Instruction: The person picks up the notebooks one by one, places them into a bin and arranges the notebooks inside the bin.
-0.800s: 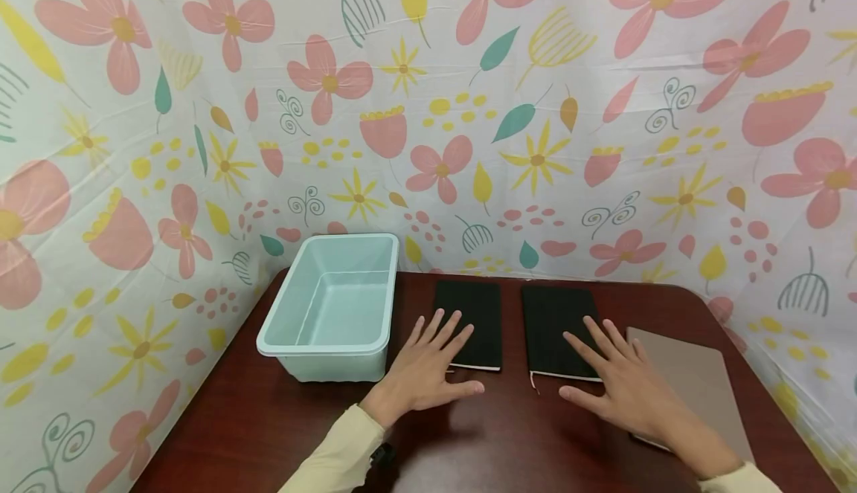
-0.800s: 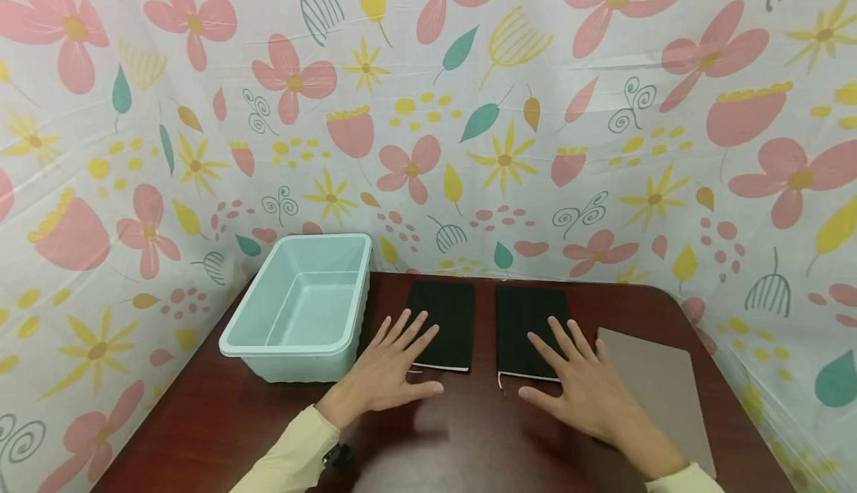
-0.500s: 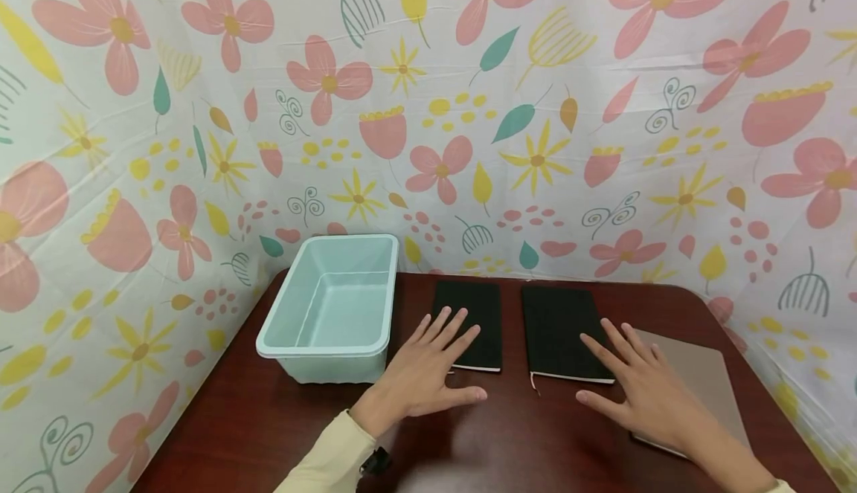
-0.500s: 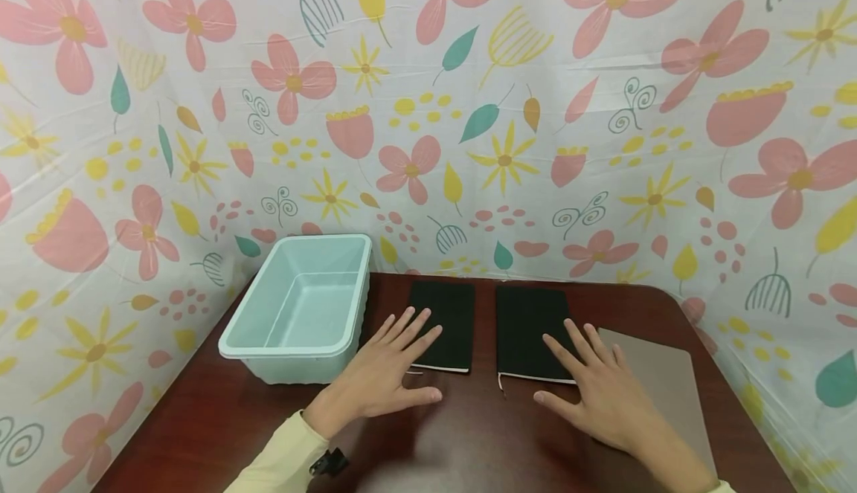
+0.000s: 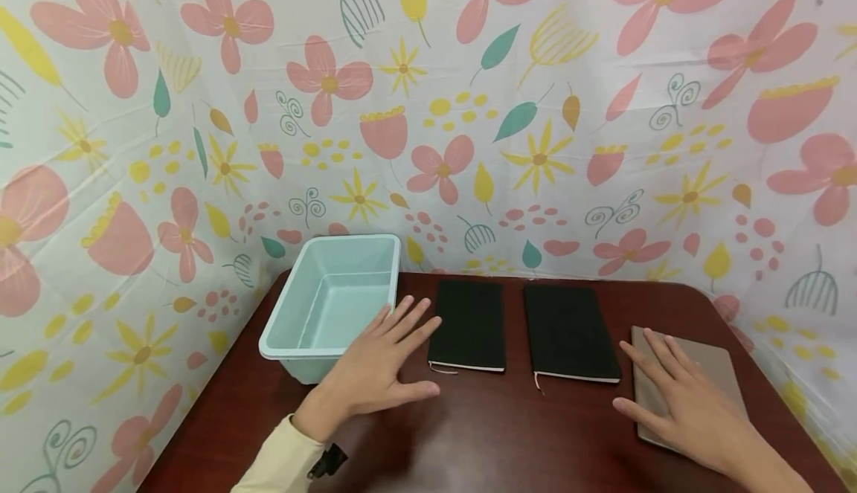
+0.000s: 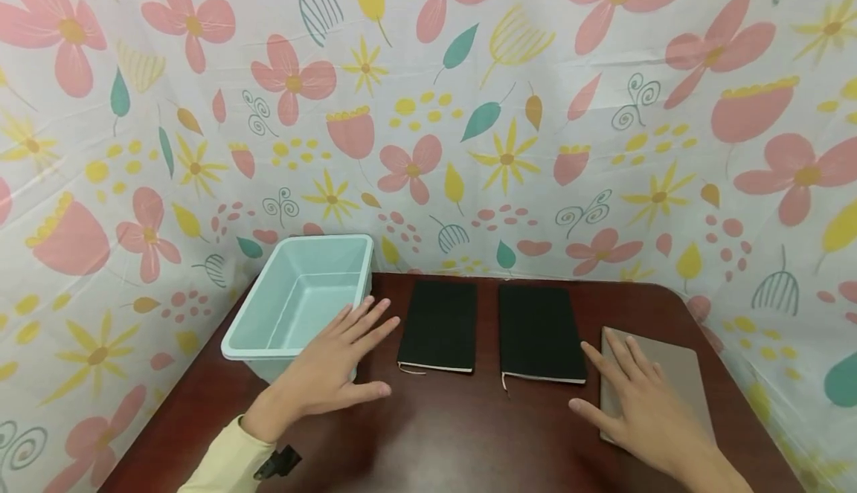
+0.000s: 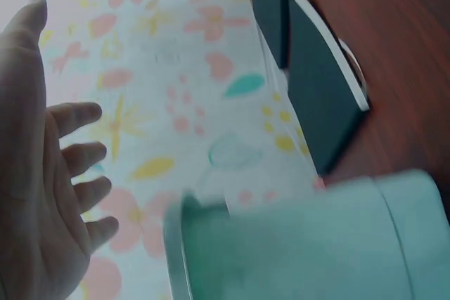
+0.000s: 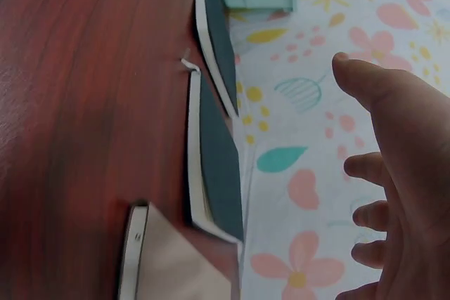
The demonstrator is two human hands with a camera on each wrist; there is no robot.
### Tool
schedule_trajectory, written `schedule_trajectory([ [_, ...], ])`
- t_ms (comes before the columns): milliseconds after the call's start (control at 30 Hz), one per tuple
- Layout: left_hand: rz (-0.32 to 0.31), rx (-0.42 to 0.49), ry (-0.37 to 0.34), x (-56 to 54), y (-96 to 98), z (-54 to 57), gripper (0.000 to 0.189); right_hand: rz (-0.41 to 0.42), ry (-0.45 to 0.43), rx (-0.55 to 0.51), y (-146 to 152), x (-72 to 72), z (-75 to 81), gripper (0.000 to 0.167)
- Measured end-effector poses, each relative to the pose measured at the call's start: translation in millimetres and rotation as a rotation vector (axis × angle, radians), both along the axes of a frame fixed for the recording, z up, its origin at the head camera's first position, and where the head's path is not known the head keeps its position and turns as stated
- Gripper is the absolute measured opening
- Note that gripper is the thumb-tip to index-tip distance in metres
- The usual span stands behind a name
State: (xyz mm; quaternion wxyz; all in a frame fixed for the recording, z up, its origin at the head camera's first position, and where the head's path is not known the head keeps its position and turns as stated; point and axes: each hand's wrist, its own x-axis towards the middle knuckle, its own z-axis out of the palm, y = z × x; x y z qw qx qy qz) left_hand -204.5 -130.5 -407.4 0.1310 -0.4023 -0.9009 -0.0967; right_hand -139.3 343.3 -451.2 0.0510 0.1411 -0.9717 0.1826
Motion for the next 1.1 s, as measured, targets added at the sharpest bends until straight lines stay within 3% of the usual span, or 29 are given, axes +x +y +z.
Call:
schedule_trajectory([
  [300,0.096,0.050,0.026,-2.5,-59.0,-10.4,0.080,-0.150,-0.052,0.027,27,20.4,-13.4,0.093],
  [533,0.157,0.103,0.056,-2.5,-93.8,-13.0,0.076,-0.227,-0.092,-0.009,48,26.3,-28.4,0.096],
  [800,0.218,0.145,0.124,-2.8,-127.9,-22.2,0.069,-0.298,-0.095,-0.016,68,39.7,-53.6,0.095],
  [1000,0.264,0.177,0.130,0.5,-149.4,-31.0,0.065,-0.370,-0.174,-0.034,80,50.9,-70.1,0.099],
  [1100,0.284,0.197,0.112,1.0,-157.3,-36.2,0.063,-0.419,-0.144,-0.028,83,57.9,-81.9,0.102],
])
